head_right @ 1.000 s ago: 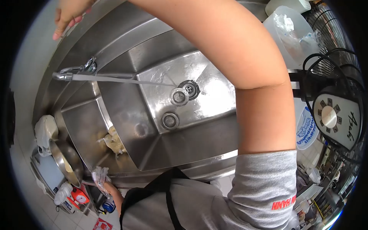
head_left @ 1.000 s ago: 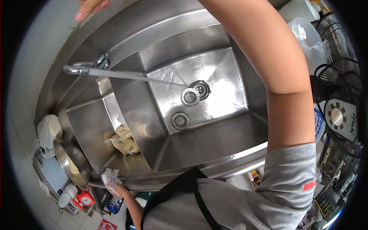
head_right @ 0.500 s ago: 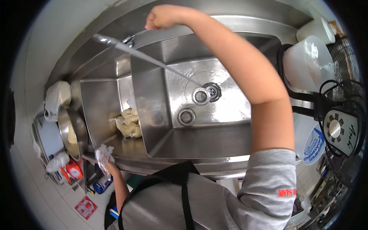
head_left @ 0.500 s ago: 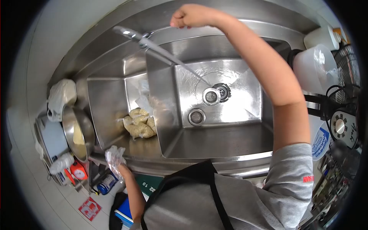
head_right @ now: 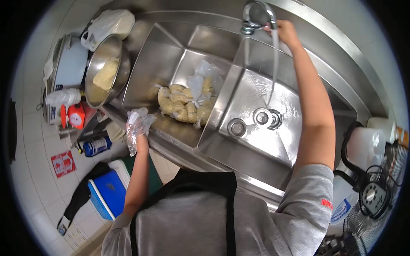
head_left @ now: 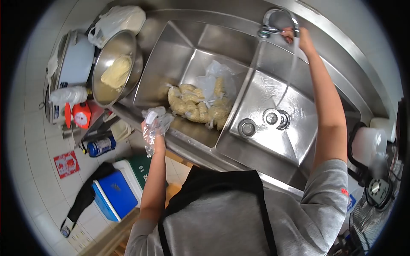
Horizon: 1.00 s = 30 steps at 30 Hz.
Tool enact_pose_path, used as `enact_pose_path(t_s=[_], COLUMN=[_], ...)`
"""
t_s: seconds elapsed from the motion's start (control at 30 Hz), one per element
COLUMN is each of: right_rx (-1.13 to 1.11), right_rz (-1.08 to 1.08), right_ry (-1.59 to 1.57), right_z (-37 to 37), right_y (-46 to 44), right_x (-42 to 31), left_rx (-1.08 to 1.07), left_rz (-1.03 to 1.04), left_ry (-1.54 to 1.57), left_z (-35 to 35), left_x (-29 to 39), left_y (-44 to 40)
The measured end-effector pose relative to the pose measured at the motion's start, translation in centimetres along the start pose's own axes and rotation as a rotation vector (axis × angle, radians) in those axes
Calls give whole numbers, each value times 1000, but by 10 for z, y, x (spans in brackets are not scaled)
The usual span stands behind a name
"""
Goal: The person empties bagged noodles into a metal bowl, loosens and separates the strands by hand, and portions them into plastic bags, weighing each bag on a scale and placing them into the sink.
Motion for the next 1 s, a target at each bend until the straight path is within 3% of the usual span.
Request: enact_pose_path(t_s=[0.1,0.2,0.4,0.43,0.57,0.67,0.73,0.8,0.87,0.93,1.0], right_rx=[-88,-16,102,94,252,503,624,575,550,448,129], right_rz=[125,226,435,426,382,237,119,56,58,275,361], right_ry=[-309,-410,-317,-338,-520,-595,-707,-778,-793,-696,-663], right_z=[8,13,16,13,-52,-101,-102,-72,-24,42,122], right_y=[2,4,-2,2,34,91,130,153,162,147,104], right_x=[4,16,31,31,-4,-60,-91,-121,-151,-164,-180], left_rx=[-2,-9,-154,-218,-239,-609,-563,-834,-1039,-1036,-1017], left_rz=[-54,-51,-200,-178,-8,-124,135,-125,-335,-316,-313], left_ry=[65,45,135,307,143,-33,-37,123,70,-69,-134], left_z=[1,-5,12,17,28,84,133,204,285,349,381], left_x=[4,29,-2,11,1,23,36,1,-55,-118,-122], left_y=[0,4,3,4,-31,-74,-109,-122,-130,-135,-140])
Point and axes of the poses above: each hand's wrist, its own y-axis away from the middle knuckle, its own z-axis out of the palm, x = y × z, the point moved 10 cm from there along -y, towards the middle knuckle, and after that the axes turned 14 degrees about -y, right-handed, at the moved point
